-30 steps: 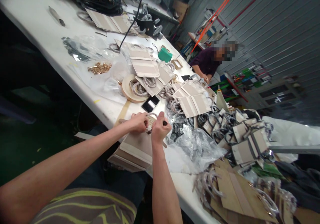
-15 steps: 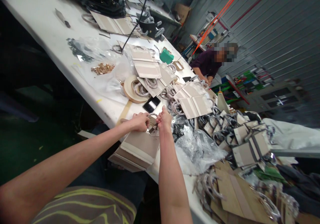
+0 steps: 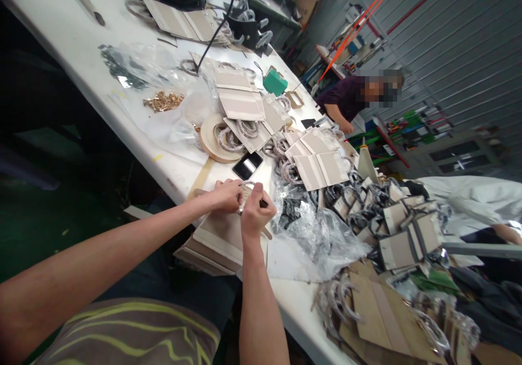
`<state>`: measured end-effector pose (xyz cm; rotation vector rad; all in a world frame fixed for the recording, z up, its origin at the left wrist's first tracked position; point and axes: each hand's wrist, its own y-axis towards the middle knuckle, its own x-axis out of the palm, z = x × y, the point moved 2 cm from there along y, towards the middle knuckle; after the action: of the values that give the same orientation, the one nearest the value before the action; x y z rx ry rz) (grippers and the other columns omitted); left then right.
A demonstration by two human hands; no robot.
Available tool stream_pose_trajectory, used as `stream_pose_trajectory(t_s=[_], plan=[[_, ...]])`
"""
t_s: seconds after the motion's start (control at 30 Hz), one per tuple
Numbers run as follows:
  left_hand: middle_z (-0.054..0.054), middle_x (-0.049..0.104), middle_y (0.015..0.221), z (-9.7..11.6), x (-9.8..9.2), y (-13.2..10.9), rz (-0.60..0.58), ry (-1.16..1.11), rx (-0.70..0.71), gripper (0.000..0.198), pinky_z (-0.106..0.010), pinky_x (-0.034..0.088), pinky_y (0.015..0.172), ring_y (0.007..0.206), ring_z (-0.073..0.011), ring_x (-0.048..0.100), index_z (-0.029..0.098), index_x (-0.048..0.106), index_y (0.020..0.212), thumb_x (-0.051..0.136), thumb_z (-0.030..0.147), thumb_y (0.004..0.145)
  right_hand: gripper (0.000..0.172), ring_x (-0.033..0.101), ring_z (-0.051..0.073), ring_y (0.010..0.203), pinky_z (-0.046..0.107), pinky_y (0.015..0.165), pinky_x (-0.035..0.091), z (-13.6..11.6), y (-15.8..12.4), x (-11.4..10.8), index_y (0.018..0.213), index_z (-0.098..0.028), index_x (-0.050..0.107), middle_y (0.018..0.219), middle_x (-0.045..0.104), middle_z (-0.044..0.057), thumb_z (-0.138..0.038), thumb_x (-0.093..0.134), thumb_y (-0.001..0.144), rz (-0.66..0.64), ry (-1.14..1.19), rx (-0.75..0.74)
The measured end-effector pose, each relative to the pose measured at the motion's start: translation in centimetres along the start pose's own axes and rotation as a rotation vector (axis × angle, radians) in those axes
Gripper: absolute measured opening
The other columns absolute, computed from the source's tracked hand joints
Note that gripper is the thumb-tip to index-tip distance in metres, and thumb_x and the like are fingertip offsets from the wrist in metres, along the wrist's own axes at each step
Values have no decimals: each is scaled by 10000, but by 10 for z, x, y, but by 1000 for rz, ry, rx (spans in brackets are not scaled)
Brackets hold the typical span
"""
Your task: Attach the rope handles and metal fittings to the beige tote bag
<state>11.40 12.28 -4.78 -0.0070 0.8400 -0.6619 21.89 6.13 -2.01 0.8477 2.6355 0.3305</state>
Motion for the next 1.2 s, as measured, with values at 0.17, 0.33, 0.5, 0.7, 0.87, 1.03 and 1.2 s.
stream_pose_trajectory(t_s=[0.17,0.33,0.5,0.7,0.87,1.03,1.2], plan=[[-83,696,1403,0,-7,-6,19,28,25,112,-523,474,1149,1294,-333,616,242,791,890,694,240,836,637,463,131,509,291,498,405,-1,-21,-8,601,-259,507,525,496,-25,-707,629,1037,-51,-32,-102],[-69,717,1412,0,-10,-15,68,43,32,130,-520,484,1129,1291,-332,638,257,803,902,694,237,834,638,432,112,487,278,491,380,-5,-13,-5,590,-248,496,518,471,-46,-667,637,1051,-66,57,-83],[-55,729,1384,-5,-4,-13,90,38,19,144,-521,479,1125,1287,-339,626,271,812,885,747,221,766,687,281,75,391,251,383,225,-9,8,-15,592,-265,372,478,316,-108,-705,730,980,84,428,81],[-7,742,1350,-16,-1,-5,76,10,21,129,-502,457,1133,1271,-316,611,307,818,865,805,287,739,703,262,64,365,247,363,198,-9,19,-24,558,-260,367,458,294,-111,-674,747,980,54,451,105],[17,738,1355,-21,1,-3,83,-41,32,142,-488,443,1159,1301,-328,599,311,815,843,840,312,704,680,292,70,375,257,374,226,-2,15,-12,565,-262,382,465,335,-99,-656,729,997,-3,362,94],[17,727,1385,-23,0,0,55,-47,47,178,-514,444,1167,1301,-332,603,316,816,859,856,343,688,675,285,69,379,265,378,213,1,11,-7,551,-257,399,460,344,-96,-631,750,991,-17,372,110],[16,715,1440,-21,-3,1,31,-23,23,187,-513,463,1153,1318,-341,599,326,821,870,860,333,687,684,252,66,369,262,361,200,-3,7,-2,558,-264,363,454,322,-99,-634,727,1004,-66,421,137]])
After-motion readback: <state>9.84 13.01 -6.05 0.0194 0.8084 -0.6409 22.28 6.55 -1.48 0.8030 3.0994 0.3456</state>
